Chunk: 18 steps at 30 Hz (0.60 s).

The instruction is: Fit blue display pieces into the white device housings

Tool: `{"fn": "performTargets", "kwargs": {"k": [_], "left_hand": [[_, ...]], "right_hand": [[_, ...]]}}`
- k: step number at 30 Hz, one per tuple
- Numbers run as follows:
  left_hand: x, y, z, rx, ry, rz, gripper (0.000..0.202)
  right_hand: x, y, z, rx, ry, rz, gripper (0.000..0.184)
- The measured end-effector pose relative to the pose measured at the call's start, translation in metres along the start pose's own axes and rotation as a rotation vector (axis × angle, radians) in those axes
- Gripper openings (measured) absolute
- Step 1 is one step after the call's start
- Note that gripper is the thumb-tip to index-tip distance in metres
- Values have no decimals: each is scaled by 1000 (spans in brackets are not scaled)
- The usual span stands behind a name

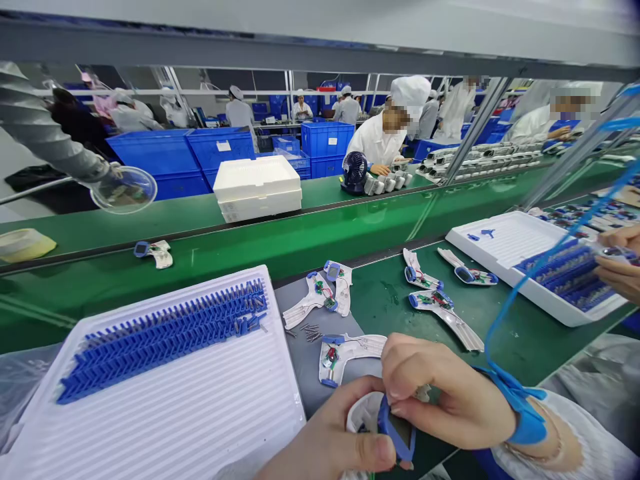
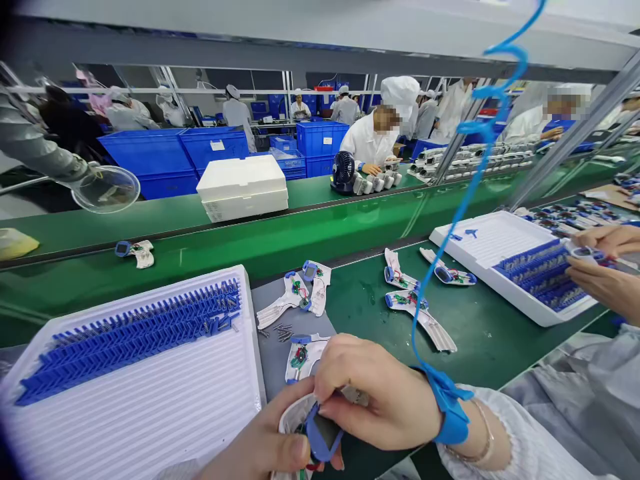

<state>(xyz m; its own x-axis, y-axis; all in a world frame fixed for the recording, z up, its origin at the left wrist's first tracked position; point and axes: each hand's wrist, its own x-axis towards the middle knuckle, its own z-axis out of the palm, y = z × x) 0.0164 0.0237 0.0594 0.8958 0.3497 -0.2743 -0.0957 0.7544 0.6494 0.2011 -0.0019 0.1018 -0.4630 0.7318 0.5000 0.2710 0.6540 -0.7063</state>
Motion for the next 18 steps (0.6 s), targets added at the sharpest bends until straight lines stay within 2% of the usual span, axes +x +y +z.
{"fn": "performTargets", "kwargs": {"k": [3, 7, 10, 12, 14, 15, 16, 18], "left_hand": [[2, -4, 0, -39, 18, 6, 64], [7, -8, -2, -90, 25, 86, 61], [7, -10, -3, -111, 25, 132, 64], [6, -10, -3, -37, 80, 182, 69], [4, -10, -4, 149, 203, 292, 71], [4, -10, -4, 262, 264, 357, 71], [3, -10, -4, 371, 310, 420, 69], [4, -10, -5, 540, 356, 507, 66]], "right_hand": [[-2, 0, 0, -26, -40, 41, 25], [-7, -3, -2, -14, -37, 65, 22], [-14, -3, 1, 28, 9, 73, 18], [-20, 0, 5, 67, 115, 119, 13], [-25, 4, 12, 175, 268, 268, 3], [-28, 7, 16, 275, 324, 371, 8], [-30, 10, 20, 398, 351, 480, 15], [-32, 16, 26, 646, 319, 651, 27]]}}
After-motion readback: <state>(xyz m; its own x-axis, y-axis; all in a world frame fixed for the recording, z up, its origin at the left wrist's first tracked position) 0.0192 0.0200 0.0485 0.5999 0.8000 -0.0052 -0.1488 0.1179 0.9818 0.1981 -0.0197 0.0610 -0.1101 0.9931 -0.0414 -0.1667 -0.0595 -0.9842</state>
